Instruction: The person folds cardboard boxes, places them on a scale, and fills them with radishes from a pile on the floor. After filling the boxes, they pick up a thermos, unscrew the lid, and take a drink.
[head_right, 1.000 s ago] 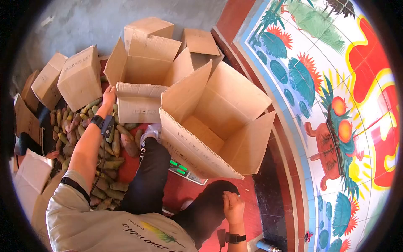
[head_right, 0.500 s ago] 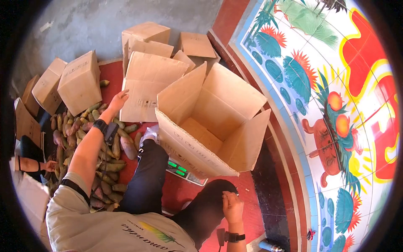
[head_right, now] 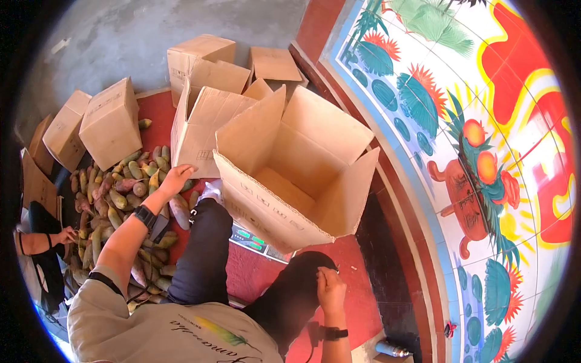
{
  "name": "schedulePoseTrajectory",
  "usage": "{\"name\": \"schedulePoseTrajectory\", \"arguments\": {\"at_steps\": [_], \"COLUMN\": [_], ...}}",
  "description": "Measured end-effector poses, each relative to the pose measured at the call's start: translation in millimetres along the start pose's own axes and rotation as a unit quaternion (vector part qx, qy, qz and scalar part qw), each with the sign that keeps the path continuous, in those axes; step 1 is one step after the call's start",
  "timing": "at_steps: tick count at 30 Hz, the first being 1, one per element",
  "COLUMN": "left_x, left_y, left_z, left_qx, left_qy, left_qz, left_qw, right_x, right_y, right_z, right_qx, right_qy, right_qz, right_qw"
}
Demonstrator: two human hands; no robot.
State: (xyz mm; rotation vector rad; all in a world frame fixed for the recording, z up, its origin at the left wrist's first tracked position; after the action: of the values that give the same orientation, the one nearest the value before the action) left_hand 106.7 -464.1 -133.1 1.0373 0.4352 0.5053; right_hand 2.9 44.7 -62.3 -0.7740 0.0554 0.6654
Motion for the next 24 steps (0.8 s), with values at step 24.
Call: {"name": "schedulePoseTrajectory", "arguments": {"at_steps": [24], "left_x": [56.3], "left_y": [65.8], "left_z": [-3.7], "left_qx": [-0.026], "left_qy": [0.034], "left_qz": [-0.079], "left_qw": [0.996], "right_x": [17.9], "right_y": [4.8], "right_z": [4.0], "right_qx": [-0.007], "right_qy": [0.084], "right_qz": [0.030], "right_qw": [0.996]}}
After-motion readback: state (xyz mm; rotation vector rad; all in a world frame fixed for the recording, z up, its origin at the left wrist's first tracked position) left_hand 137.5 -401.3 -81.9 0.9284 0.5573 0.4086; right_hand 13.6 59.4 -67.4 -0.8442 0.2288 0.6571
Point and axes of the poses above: each hand's wrist, its own x-axis away from the middle knuckle, its own z-axis out of the back of the hand, y = z × x, the point moved 10 cm from there along -x, towards the middle knuckle, and after that the axes turned 2 degrees about -y, right-handed, at the moved point
